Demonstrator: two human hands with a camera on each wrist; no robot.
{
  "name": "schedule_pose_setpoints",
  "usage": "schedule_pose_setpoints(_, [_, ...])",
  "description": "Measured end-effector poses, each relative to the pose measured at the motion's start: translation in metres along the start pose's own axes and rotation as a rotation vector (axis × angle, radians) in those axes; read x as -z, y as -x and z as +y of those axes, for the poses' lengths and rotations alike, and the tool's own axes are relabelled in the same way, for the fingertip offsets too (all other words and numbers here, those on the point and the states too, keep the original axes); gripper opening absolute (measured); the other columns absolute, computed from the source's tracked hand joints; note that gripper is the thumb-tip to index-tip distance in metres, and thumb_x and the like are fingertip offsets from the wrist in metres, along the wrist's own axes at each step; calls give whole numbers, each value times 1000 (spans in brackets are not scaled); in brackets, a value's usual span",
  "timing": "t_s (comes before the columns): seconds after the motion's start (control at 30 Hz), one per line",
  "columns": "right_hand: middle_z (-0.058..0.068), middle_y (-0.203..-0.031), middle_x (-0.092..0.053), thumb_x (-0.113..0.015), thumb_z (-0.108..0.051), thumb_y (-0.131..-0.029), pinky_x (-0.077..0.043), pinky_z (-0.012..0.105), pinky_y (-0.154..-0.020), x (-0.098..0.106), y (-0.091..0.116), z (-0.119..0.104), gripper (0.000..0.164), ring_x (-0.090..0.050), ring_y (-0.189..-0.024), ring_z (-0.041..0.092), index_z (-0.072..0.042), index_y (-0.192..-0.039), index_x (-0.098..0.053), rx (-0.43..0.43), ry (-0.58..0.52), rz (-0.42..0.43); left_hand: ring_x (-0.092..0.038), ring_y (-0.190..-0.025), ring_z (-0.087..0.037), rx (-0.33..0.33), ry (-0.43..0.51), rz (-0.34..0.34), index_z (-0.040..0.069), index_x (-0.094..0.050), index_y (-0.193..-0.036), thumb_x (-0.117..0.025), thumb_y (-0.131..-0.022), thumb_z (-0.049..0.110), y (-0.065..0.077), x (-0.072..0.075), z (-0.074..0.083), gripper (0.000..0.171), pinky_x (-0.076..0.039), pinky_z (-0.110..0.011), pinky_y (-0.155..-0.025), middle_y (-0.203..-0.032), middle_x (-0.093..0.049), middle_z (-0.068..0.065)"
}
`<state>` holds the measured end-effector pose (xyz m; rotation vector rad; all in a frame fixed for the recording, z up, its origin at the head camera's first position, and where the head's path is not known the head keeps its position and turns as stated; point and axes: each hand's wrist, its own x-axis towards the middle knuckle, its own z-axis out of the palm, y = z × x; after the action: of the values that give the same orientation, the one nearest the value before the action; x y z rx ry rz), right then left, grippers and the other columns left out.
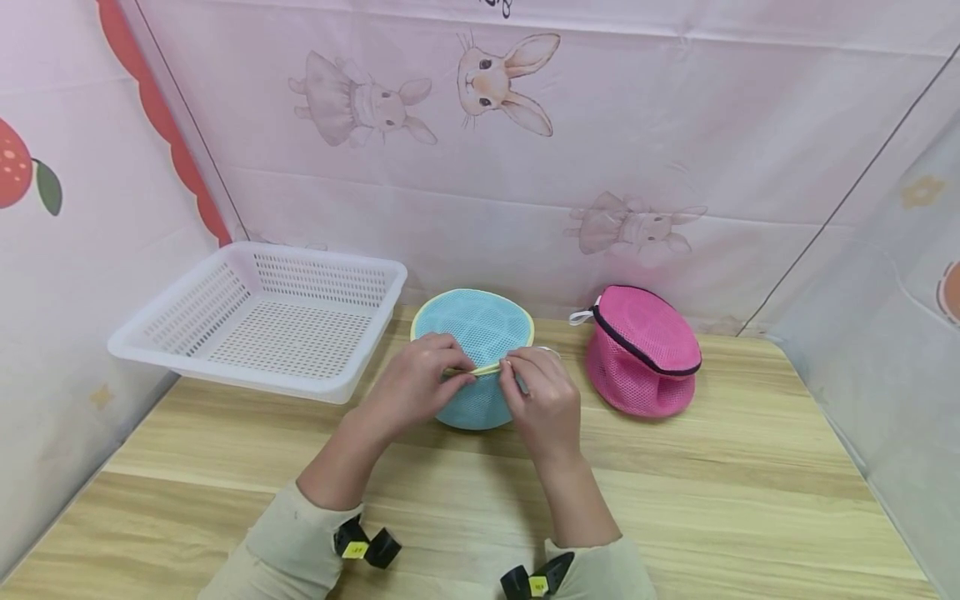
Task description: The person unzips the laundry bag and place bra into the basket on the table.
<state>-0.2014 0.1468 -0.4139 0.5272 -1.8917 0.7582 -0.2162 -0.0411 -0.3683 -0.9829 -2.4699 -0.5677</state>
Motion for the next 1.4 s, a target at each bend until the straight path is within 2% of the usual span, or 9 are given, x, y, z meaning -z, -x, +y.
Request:
schedule_pose_setpoints(0.33, [9, -88, -74, -72, -5, -84, -53, 32, -83, 2, -1, 3, 7, -69, -86, 24, 1, -84, -76, -12, -13, 9, -57, -75, -9, 16, 24, -17, 17, -77, -86, -81, -82, 21, -1, 2, -1, 7, -49, -23, -68, -81, -64, 7])
schedule_pose_setpoints(0.87, [9, -89, -74, -72, -6, -84, -53, 32, -85, 2, -1, 5, 7, -69, -87, 24, 0, -84, -76, -29, -8, 10, -56, -76, -8, 31, 32, -32, 17, -78, -87, -80, -82, 21, -1, 2, -3, 7, -49, -22, -69, -81, -63, 7])
schedule_pose_setpoints(1.07, [10, -89, -74, -73, -4, -81, -54, 31, -85, 4, -1, 5, 7, -69, -86, 27, 0, -86, -77, -83, -13, 3, -59, -77, -10, 3, 1, -20, 16, -78, -89, -80, -83, 23, -3, -2, 1, 9, -50, -25, -73, -83, -66, 6])
schedule_pose_setpoints(1.27, [9, -100, -73, -73, -11, -82, -51, 29, -91, 6, -1, 6, 19, -67, -96, 26, -3, -99, -76, -106, -7, -90, -60, -76, -11, -4, -17, 19, 16, -79, -88, -81, -82, 21, -2, -5, 2, 9, -50, -25, -70, -82, -66, 4])
schedule_pose_setpoints(1.4, [8, -107, -70, -72, -10, -82, -48, 27, -94, 7, -1, 4, 21, -64, -104, 24, -4, -102, -76, -122, -12, -164, -60, -75, -11, 0, -32, 18, 16, -79, -88, -81, -82, 22, -1, -5, 3, 8, -50, -25, -68, -82, -66, 4])
